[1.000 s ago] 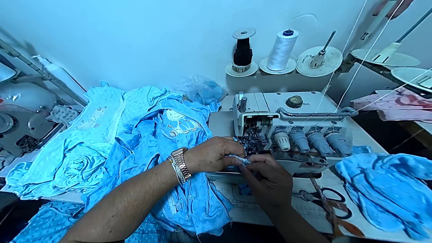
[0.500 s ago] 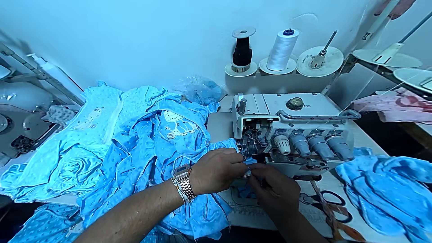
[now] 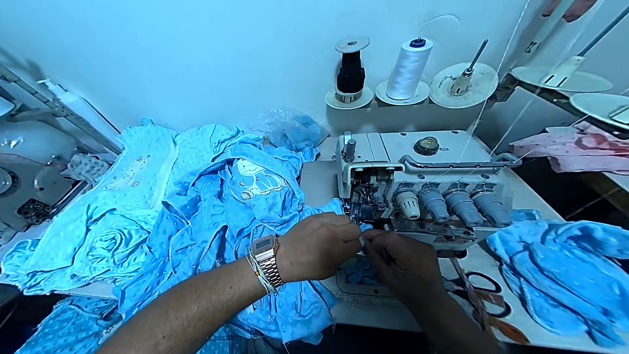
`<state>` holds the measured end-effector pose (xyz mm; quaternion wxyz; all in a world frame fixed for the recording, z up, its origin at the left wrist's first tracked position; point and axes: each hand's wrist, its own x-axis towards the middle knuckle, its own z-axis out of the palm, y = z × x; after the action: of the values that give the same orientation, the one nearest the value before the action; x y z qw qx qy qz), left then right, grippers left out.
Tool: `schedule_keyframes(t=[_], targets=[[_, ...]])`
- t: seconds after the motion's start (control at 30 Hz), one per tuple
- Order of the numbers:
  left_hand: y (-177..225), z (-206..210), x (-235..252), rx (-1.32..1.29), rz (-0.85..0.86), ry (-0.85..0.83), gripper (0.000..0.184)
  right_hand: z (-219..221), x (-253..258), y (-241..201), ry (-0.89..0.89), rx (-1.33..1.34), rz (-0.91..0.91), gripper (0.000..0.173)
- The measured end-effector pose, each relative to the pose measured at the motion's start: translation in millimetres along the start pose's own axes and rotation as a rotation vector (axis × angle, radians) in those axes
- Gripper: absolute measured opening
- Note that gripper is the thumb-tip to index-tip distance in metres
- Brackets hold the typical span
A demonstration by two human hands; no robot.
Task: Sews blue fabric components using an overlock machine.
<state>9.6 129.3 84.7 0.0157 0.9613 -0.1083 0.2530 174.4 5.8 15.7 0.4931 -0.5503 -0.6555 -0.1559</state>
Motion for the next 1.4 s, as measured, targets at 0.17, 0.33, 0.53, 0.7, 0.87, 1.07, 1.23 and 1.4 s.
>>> schedule_keyframes(t=[0.17, 0.33, 0.53, 0.7, 0.87, 1.07, 1.23, 1.4], targets=[[2.0, 7.2, 5.0, 0.087, 0.067, -0.021, 0.012, -0.6, 5.3, 6.7, -0.023, -0.104, -0.12, 0.018], [3.9, 9.4, 8.2, 0.126, 0.058, -0.046, 0.012, -3.0, -0.5, 0.0, -0.008, -0.141, -0.005, 0.016], [27.1, 21.7, -2.6, 0.296, -0.121, 0.108, 0.018, -0.3, -9.8, -7.7, -0.105, 0.276, 0.224, 0.032], [39.0, 22.3, -1.3, 0.396, -0.28, 0.144, 0.016, 6.7, -15.0, -4.3, -0.07, 0.157, 0.108, 0.025], [34.7, -15.3, 10.9, 0.389, -0.358, -0.236, 0.01, 8.7, -18.1, -4.7, -0.047, 0.114, 0.083, 0.027], [29.7, 6.1, 5.4, 0.214, -0.149, -0.092, 0.018, 12.6, -22.6, 1.8, -0.003, 0.156, 0.074, 0.024], [27.3, 17.8, 5.7, 0.223, -0.18, -0.007, 0.018, 16.0, -26.8, 3.2, 0.154, 0.214, 0.084, 0.013], [26.1, 14.6, 5.7, 0.183, -0.234, -0.017, 0.02, 19.5, -27.3, 2.3, 0.136, 0.247, 0.118, 0.009]])
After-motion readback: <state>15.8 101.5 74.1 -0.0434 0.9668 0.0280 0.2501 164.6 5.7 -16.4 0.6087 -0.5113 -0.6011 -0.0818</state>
